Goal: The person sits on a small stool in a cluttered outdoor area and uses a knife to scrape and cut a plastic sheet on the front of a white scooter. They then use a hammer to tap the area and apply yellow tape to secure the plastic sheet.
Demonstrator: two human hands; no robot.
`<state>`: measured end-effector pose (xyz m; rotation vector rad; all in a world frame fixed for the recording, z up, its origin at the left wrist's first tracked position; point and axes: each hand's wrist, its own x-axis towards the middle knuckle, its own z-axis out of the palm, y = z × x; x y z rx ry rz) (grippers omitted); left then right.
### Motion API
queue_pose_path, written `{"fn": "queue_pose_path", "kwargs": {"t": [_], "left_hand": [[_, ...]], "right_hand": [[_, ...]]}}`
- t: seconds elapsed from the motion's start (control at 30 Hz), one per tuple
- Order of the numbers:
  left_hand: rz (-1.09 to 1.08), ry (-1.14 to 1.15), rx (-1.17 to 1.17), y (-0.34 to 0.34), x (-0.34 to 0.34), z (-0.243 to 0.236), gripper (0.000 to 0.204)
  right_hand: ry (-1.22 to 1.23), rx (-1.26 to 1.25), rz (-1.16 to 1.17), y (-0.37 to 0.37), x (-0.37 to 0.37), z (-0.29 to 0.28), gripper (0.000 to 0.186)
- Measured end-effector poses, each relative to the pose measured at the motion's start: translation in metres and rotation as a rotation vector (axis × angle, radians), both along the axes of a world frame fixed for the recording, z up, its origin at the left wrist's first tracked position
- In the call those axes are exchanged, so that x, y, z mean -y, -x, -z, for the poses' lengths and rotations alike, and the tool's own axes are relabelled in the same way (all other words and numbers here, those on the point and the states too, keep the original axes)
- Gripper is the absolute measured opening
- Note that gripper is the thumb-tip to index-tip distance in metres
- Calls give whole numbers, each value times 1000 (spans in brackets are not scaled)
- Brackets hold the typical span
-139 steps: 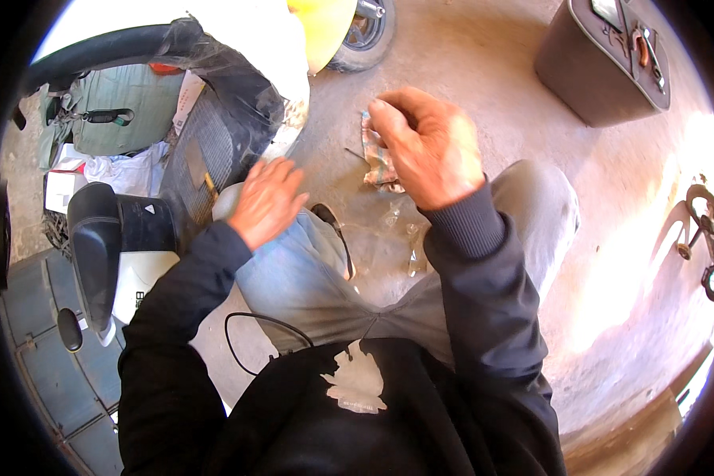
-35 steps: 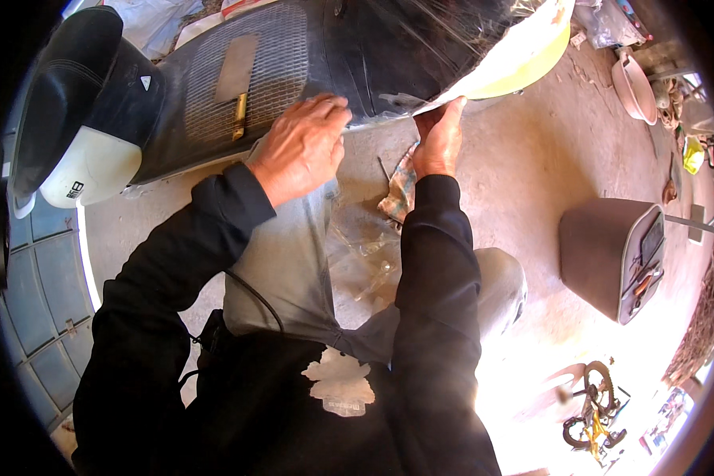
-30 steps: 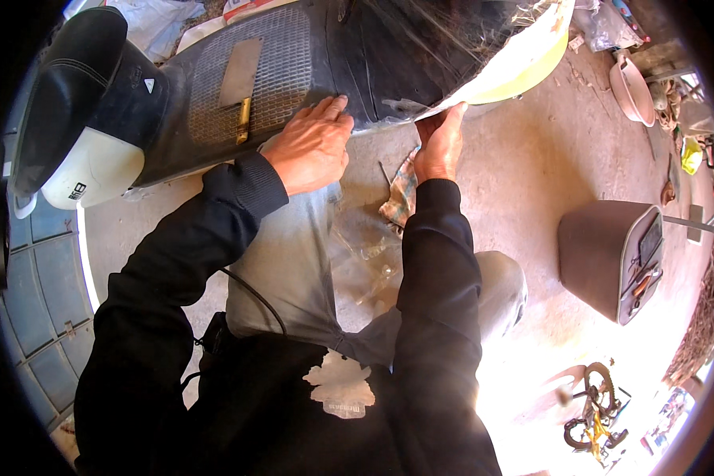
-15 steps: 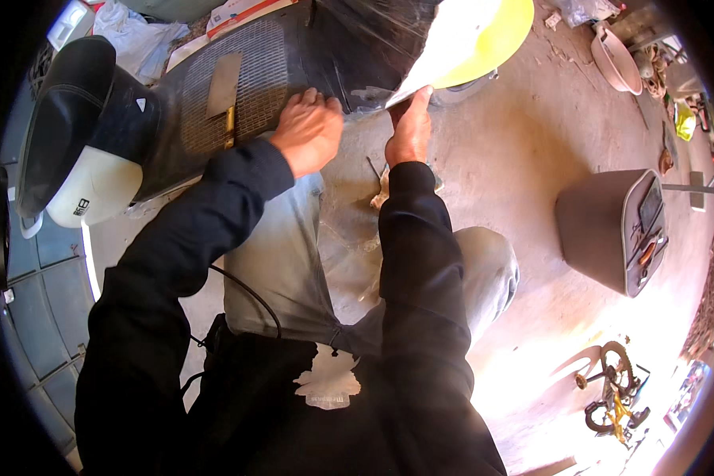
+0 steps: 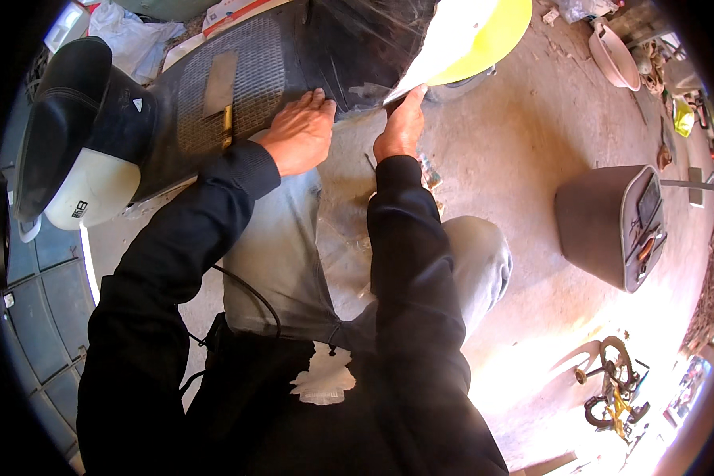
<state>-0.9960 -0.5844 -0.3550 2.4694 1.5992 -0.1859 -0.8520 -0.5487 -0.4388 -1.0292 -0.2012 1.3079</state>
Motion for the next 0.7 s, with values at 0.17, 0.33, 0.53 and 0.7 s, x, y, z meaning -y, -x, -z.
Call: {"fn": "queue_pose_path", "kwargs": {"t": [0.17,0.33,0.53,0.7], "left_hand": [[-14,-93,-34,-4,2,9,45],[-23,-151,42,0,5,17,44],[-50,-115,203,8,8,1,41],[49,-274,213,26,46,-21,36]], "right_hand": [[25,24,56,3,-4,7,63],[3,123,-32,-7,-8,22,62],[242,867,-48,-21,14,27,41],[108,405,-107,-83,61,-56,22]]}}
